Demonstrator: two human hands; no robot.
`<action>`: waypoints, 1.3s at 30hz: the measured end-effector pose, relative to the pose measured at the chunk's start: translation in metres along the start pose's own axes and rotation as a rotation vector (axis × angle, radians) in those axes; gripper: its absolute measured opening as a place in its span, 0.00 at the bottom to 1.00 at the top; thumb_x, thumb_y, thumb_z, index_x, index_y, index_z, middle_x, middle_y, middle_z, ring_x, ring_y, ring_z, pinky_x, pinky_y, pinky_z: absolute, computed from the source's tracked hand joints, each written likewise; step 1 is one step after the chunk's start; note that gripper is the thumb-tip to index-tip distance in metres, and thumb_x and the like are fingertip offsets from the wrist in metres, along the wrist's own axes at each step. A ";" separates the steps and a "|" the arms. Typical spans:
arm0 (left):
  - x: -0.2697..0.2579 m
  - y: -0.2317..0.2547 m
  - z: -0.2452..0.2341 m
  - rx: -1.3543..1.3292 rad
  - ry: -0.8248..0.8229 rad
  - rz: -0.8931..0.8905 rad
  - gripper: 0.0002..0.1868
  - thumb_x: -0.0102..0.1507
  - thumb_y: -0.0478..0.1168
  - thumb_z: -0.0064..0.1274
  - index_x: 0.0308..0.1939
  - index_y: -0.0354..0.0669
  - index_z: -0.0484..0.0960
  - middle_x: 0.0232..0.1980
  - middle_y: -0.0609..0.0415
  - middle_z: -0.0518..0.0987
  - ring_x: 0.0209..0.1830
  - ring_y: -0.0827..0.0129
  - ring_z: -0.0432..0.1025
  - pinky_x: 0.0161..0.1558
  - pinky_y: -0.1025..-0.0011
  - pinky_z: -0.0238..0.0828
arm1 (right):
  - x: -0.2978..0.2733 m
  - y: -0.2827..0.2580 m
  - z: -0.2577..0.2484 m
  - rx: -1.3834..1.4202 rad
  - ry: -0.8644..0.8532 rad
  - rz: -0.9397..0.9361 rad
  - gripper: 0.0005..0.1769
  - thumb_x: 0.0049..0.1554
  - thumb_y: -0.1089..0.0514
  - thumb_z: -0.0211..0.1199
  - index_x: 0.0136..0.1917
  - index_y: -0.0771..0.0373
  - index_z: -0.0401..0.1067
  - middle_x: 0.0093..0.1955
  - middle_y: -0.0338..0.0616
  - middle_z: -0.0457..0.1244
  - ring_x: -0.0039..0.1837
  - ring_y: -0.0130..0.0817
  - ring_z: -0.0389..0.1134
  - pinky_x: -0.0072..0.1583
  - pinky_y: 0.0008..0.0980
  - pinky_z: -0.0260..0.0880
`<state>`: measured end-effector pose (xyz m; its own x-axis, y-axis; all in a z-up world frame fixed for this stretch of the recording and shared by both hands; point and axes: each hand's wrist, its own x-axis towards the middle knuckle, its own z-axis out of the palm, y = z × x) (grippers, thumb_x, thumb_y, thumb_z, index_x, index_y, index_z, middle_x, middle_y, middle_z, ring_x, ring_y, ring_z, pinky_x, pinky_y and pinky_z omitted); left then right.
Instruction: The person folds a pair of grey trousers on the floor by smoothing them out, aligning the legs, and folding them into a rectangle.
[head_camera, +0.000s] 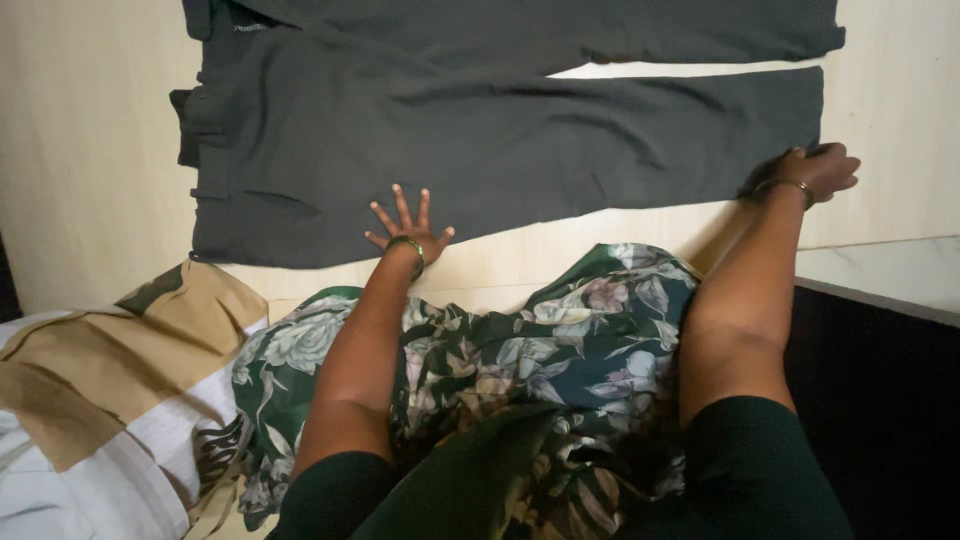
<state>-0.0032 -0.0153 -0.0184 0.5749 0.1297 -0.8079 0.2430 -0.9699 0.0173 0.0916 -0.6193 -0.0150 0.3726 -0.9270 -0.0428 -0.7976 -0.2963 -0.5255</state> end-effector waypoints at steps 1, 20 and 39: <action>-0.001 0.001 -0.001 0.003 -0.003 -0.002 0.52 0.63 0.75 0.34 0.80 0.73 0.22 0.79 0.50 0.06 0.75 0.30 0.04 0.69 0.21 0.25 | 0.005 0.001 0.003 0.027 0.007 0.020 0.14 0.52 0.63 0.68 0.49 0.58 0.68 0.62 0.44 0.55 0.61 0.45 0.65 0.63 0.32 0.74; -0.002 -0.001 -0.004 -0.018 -0.021 0.007 0.52 0.64 0.75 0.35 0.80 0.73 0.22 0.79 0.51 0.06 0.75 0.31 0.04 0.69 0.21 0.26 | 0.010 0.006 -0.003 -0.076 0.240 -0.101 0.09 0.56 0.57 0.65 0.49 0.54 0.67 0.57 0.44 0.60 0.59 0.46 0.66 0.57 0.39 0.74; -0.003 0.001 -0.005 -0.024 -0.032 0.000 0.52 0.63 0.75 0.36 0.80 0.73 0.22 0.79 0.52 0.06 0.75 0.33 0.03 0.70 0.21 0.24 | -0.243 -0.099 0.046 -0.748 -0.633 -0.985 0.42 0.63 0.28 0.40 0.85 0.37 0.34 0.87 0.45 0.21 0.85 0.53 0.21 0.77 0.69 0.30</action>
<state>-0.0007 -0.0160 -0.0130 0.5495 0.1226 -0.8265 0.2616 -0.9647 0.0308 0.1020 -0.3539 0.0081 0.9126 -0.0652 -0.4036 -0.0702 -0.9975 0.0024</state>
